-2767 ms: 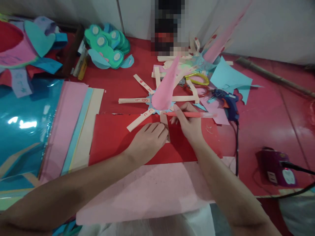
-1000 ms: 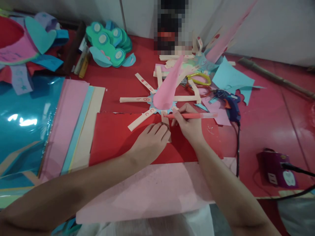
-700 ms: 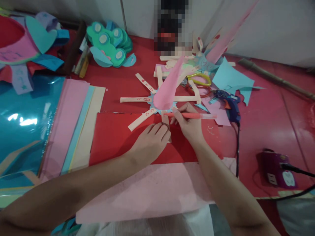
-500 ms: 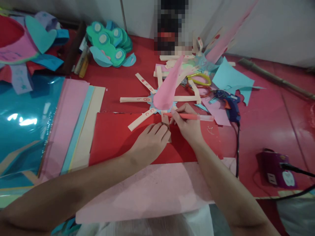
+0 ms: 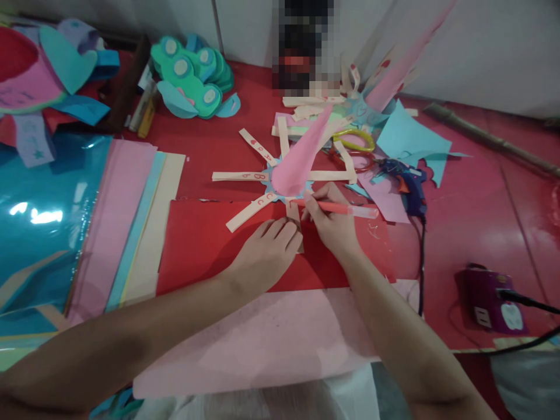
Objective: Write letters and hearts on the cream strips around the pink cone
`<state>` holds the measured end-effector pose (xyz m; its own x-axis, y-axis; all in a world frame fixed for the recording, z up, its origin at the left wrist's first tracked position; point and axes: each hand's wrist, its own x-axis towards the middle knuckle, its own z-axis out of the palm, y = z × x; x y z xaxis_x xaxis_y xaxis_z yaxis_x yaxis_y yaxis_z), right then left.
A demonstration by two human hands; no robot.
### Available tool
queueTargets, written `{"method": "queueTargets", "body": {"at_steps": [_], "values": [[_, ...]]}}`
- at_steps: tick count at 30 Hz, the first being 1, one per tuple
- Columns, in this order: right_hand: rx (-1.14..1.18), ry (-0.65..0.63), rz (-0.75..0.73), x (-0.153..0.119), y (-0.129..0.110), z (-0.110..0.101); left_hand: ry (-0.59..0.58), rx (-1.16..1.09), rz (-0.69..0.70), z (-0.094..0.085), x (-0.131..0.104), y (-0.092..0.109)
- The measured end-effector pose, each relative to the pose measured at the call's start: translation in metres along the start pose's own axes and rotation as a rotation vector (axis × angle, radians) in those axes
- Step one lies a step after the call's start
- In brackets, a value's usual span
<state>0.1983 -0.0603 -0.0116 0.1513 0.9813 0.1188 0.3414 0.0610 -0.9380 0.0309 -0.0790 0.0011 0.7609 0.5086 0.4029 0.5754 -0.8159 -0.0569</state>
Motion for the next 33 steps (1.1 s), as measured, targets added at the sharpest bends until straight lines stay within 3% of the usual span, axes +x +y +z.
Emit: {"method": "queueTargets", "body": {"at_steps": [21, 33], "values": [[0.028, 0.051, -0.042, 0.0010, -0.0011, 0.0004, -0.008, 0.000, 0.003, 0.0020, -0.0002, -0.0002], [0.016, 0.016, -0.040, 0.0007, -0.0026, -0.0016, 0.010, -0.002, 0.003, 0.0027, -0.0005, 0.0001]]}}
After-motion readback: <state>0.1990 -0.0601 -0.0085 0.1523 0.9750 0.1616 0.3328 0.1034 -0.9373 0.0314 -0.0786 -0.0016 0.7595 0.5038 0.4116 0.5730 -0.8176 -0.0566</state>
